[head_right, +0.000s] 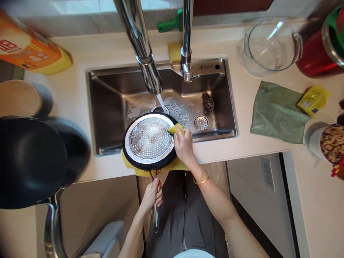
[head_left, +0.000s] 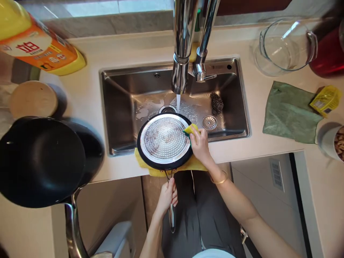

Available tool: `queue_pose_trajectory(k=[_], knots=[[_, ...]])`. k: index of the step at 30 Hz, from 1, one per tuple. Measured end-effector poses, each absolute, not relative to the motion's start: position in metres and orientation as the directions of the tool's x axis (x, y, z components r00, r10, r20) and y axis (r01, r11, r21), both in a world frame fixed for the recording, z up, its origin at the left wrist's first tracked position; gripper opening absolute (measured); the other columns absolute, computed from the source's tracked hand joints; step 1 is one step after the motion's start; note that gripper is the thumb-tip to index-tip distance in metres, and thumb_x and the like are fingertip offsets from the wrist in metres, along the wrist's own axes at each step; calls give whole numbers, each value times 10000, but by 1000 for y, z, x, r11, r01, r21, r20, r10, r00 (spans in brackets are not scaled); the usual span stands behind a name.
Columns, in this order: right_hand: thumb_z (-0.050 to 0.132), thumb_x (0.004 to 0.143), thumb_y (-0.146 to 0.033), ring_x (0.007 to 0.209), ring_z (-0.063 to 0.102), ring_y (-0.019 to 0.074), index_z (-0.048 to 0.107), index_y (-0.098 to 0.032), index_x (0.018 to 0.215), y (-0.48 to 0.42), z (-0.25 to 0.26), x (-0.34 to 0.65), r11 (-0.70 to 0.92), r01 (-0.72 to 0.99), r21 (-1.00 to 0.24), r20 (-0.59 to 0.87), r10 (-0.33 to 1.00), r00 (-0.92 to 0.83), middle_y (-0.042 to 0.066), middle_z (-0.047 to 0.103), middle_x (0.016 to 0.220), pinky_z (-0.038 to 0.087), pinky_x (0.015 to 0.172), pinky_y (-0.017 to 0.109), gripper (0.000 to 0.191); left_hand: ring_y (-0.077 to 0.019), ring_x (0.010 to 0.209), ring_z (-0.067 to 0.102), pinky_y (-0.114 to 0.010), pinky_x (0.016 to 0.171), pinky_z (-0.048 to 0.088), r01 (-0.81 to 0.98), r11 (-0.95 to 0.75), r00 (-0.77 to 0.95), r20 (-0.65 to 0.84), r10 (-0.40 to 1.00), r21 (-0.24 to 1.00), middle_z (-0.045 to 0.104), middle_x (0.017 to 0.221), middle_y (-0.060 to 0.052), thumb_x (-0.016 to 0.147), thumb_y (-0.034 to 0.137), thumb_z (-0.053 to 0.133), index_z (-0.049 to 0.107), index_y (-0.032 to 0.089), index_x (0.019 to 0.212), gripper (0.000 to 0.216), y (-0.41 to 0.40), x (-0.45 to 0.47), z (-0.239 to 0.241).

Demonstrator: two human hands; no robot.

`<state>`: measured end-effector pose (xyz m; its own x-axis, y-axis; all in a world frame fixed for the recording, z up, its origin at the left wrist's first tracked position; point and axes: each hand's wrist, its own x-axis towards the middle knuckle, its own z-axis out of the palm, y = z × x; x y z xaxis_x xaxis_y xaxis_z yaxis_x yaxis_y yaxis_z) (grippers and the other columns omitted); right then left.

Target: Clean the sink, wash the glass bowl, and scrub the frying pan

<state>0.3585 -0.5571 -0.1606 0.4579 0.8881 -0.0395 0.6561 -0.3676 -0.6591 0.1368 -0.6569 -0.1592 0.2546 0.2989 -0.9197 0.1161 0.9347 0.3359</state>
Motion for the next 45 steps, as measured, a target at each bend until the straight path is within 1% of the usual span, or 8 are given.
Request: queue_pose_trajectory(k=[3, 6, 10, 15, 20, 34, 41, 45], knots=[[393, 939, -260, 969, 466, 241, 539, -201, 1315, -558, -156, 361, -347, 741, -575, -45, 918, 395, 126, 530, 1009, 418, 867, 392, 408, -37, 234, 238, -178, 240, 276, 125, 929, 260, -915, 308, 349, 225, 347, 136, 670, 781, 519, 275, 224, 593, 613, -658, 136, -163], [463, 916, -279, 984, 456, 259, 589, -265, 1259, -520, -156, 370, -284, 841, -460, -90, 957, 274, 116, 553, 1081, 394, 827, 392, 366, -38, 231, 244, -178, 239, 276, 118, 930, 266, -913, 308, 348, 231, 349, 134, 675, 774, 521, 275, 223, 589, 610, -657, 137, -163], [481, 919, -295, 967, 461, 251, 664, -271, 1120, -479, -157, 377, -184, 893, -412, -134, 981, 140, 91, 595, 1046, 367, 791, 372, 273, -48, 226, 256, -189, 235, 288, 106, 937, 277, -915, 293, 332, 244, 342, 130, 676, 787, 501, 278, 228, 595, 607, -657, 138, -158], [437, 945, -297, 934, 465, 225, 642, -253, 1144, -503, -145, 387, -3, 924, -381, -95, 995, -36, 70, 625, 1060, 348, 793, 350, 289, -41, 223, 245, -177, 228, 263, 106, 937, 231, -925, 302, 332, 242, 343, 133, 645, 805, 508, 274, 228, 596, 625, -659, 138, -159], [425, 949, -289, 968, 468, 243, 635, -242, 1135, -485, -151, 397, 68, 947, -314, -95, 990, -102, 69, 644, 1127, 325, 770, 365, 284, -36, 231, 252, -175, 235, 268, 84, 935, 251, -916, 314, 344, 264, 365, 128, 663, 785, 515, 277, 225, 596, 611, -654, 141, -158], [412, 949, -277, 1022, 461, 242, 594, -257, 1178, -455, -141, 404, 213, 923, -321, -120, 958, -262, 45, 604, 1243, 355, 822, 394, 293, -44, 278, 251, -179, 269, 248, 202, 917, 210, -929, 303, 345, 244, 411, 130, 692, 778, 463, 270, 237, 631, 578, -660, 124, -172], [407, 952, -253, 1012, 463, 219, 596, -223, 1151, -489, -128, 424, 232, 917, -325, -107, 954, -280, 57, 610, 1198, 378, 851, 378, 276, -75, 357, 342, -192, 316, 273, 328, 851, 127, -911, 391, 411, 333, 473, 84, 782, 690, 426, 324, 222, 640, 499, -665, 122, -180], [395, 954, -271, 1020, 464, 234, 600, -246, 1145, -469, -132, 416, 242, 928, -283, -117, 952, -283, 62, 606, 1202, 369, 837, 396, 282, -88, 360, 359, -200, 347, 264, 356, 834, 100, -905, 414, 421, 353, 453, 72, 798, 655, 422, 326, 221, 614, 481, -663, 128, -179]])
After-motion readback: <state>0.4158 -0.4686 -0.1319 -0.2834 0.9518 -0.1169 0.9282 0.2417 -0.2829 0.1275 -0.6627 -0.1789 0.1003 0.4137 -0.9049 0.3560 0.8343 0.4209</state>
